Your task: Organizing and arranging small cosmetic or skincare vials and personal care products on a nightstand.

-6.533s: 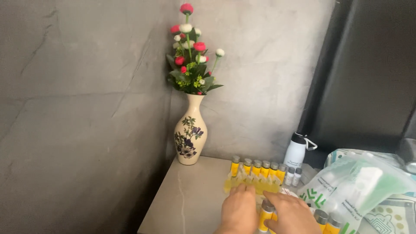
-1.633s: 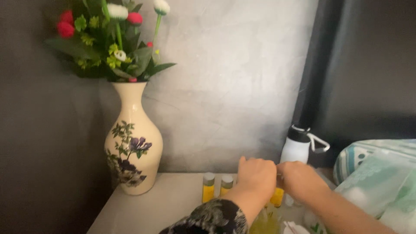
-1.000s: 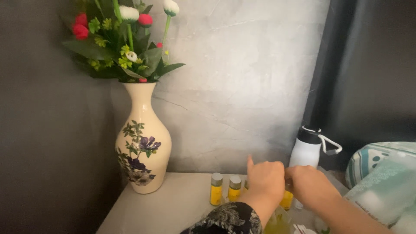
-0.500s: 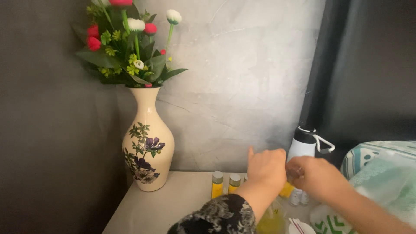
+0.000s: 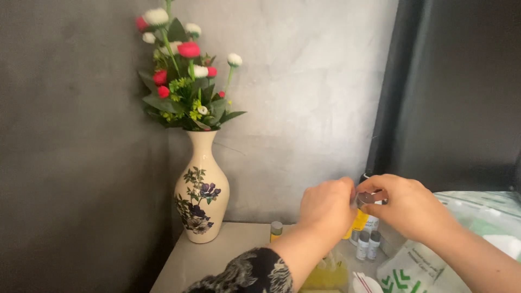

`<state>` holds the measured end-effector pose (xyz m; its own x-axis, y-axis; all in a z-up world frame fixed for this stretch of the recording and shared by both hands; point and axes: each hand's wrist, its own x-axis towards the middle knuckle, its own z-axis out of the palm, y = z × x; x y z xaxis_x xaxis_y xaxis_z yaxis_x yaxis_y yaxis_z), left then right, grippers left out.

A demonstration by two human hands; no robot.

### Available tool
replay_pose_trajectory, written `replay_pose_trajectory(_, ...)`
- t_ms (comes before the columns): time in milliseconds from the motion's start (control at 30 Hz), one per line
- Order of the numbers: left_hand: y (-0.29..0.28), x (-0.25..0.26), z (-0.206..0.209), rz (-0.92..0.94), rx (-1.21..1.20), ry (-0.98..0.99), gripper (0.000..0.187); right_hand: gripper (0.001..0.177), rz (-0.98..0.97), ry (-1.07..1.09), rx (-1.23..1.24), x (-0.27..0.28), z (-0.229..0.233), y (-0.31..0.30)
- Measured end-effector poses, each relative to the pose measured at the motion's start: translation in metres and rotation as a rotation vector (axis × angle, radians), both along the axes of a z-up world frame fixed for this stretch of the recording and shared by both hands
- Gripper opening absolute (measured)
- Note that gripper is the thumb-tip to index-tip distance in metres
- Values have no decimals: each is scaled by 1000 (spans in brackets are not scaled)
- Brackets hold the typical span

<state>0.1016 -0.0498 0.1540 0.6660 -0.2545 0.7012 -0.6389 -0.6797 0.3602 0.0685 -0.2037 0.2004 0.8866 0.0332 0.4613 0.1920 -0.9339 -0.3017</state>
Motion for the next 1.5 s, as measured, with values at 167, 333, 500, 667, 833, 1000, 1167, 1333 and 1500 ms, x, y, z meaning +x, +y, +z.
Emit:
replay_pose_trajectory(167,12,-36,15,-11,-1,-1,20,37,-35,-5,-17,-32,19,11)
replay_pose_trajectory(333,15,-65,17,-21,-10,-1,24,36,9,-36,-14,-63,25,12)
replay_pose_trajectory(500,14,-90,22,-9,8,24,20,36,11,-16,21,-89,29,13)
replay_pose_trajectory(667,23,-114,19,-24,-17,56,22,38,45,-21,58,-109,24,18)
replay_pose_trajectory(833,41,-133,14,0,-36,85,24,40,116,-24,85,-121,17,31)
replay_pose_trajectory(1000,50,-145,7,-3,-35,96,22,38,92,16,82,-134,13,40)
replay_pose_trajectory(1167,52,-162,-2,2,-12,129,17,33,89,85,145,-142,-3,39)
replay_pose_trajectory(1333,62,-176,-14,27,-33,157,14,34,151,93,202,-135,-24,40)
replay_pose_trajectory(1500,71,-169,-29,89,-15,134,12,32,231,60,215,-131,-41,50)
